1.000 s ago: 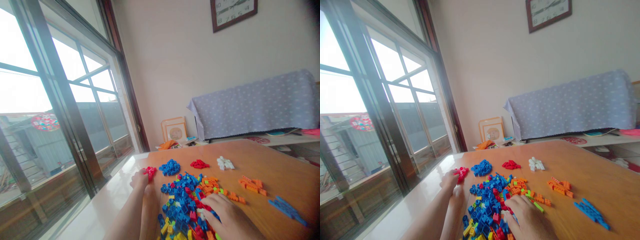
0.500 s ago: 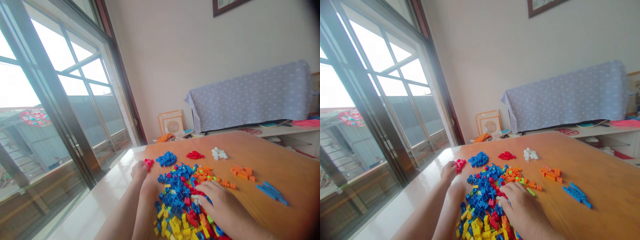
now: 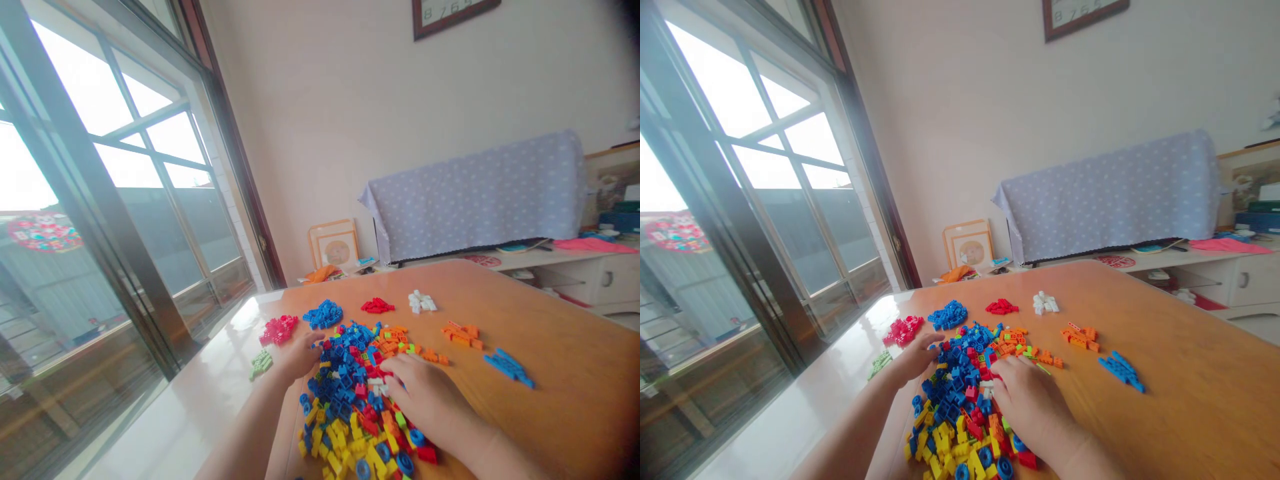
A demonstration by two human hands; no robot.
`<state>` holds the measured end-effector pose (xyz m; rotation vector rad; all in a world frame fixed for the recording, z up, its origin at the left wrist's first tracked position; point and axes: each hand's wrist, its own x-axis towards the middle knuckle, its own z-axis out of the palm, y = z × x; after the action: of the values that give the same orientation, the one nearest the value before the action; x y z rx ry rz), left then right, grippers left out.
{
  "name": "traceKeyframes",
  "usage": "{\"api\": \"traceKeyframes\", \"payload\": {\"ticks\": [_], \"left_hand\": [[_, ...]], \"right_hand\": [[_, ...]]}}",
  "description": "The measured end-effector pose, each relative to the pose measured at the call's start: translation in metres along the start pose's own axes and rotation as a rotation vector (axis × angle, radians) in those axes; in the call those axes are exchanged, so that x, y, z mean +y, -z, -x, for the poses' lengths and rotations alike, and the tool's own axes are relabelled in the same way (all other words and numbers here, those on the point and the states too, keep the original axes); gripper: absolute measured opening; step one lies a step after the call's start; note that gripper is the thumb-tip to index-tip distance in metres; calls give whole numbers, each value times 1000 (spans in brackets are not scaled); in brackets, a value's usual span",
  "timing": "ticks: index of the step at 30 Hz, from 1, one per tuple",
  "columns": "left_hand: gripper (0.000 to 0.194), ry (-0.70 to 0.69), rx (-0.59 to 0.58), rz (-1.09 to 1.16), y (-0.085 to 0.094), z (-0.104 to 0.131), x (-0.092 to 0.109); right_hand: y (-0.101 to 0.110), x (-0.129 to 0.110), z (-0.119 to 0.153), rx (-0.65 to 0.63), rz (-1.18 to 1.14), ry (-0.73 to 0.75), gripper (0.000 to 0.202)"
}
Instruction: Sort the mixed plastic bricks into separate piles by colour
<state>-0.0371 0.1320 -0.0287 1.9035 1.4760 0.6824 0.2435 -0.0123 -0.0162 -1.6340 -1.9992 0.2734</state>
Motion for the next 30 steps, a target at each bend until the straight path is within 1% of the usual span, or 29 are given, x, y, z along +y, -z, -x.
{"api": "traceKeyframes", "payload": {"ticks": [5,10,18,22,25,28,30], "left_hand": [[40,-20,-21,-77,-7,2,4],[24,-94,-34,-103,-9,8,13],[26,-165,-96,-32,-19,18,24],[25,-215,-108,-2,-22,22,30],[25,-255,-84,-36,-24,32,43],[29,-274,-46,-152,-27,47,65],[30,-324,-78,-232,-30,58,80]], "right_hand": [[3,-3,0,11,-3,2,25],[3,-3,1,18,9,3,26],[6,4,1,19,21,-9,29],[11,9,-1,30,39,-68,28],[15,13,-3,30,63,-130,29],[20,18,-4,-6,94,-189,28],[21,22,-4,-35,98,-216,26]]}}
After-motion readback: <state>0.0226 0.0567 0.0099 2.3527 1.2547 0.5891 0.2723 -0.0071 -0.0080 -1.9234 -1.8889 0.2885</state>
